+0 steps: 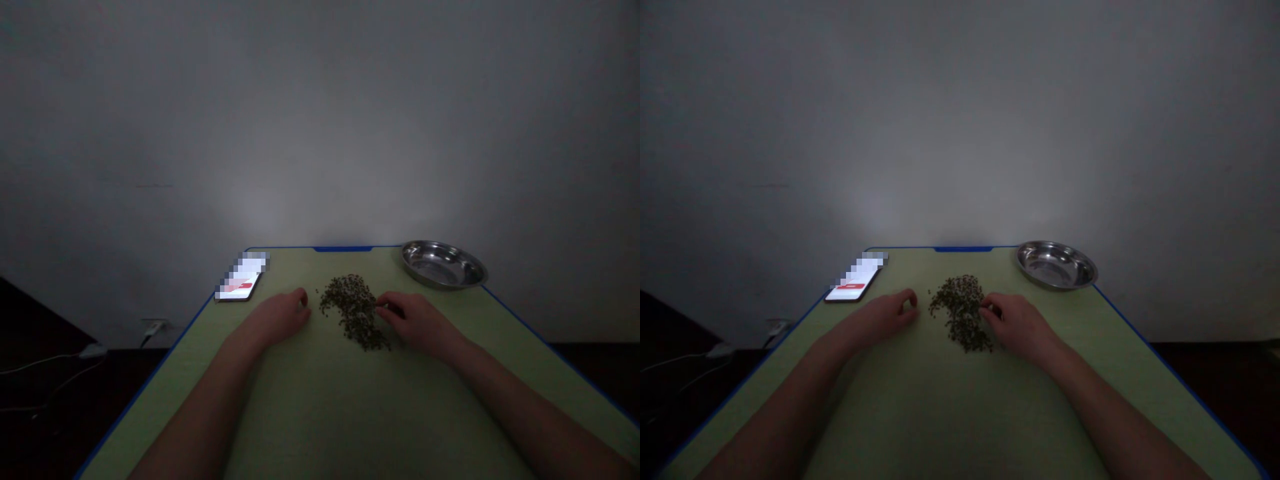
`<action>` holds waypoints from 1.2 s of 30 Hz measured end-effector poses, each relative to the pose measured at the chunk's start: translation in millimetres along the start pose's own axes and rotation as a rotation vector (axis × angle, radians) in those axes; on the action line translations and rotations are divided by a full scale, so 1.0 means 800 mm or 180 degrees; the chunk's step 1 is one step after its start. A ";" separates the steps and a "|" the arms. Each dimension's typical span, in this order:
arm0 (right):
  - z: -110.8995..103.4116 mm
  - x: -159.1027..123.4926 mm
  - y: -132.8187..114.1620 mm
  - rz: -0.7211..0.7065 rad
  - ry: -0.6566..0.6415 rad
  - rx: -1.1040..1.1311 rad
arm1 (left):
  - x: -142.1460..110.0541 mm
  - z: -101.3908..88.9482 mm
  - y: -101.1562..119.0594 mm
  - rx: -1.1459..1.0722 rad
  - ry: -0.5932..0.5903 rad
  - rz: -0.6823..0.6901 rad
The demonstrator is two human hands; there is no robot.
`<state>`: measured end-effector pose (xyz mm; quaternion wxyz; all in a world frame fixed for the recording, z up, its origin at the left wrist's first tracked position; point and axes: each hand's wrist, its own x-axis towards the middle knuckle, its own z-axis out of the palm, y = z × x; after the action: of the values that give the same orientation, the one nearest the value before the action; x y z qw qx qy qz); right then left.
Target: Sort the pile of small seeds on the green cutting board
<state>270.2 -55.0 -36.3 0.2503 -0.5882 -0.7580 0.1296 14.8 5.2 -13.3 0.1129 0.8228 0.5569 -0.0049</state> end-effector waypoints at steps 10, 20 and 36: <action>-0.010 -0.002 -0.003 -0.0001 0.0218 0.0054 | 0.001 0.001 -0.002 0.0026 0.0015 0.0043; -0.001 -0.003 -0.004 -0.0320 -0.0011 0.0164 | 0.000 0.000 -0.001 0.0065 -0.0028 0.0031; 0.004 0.004 0.012 -0.0028 0.0075 0.0035 | 0.000 -0.002 0.002 0.0024 -0.0050 0.0001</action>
<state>275.8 -49.0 -43.4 0.2629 -0.5849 -0.7569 0.1257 16.1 4.5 -11.2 0.1141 0.8233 0.5558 -0.0134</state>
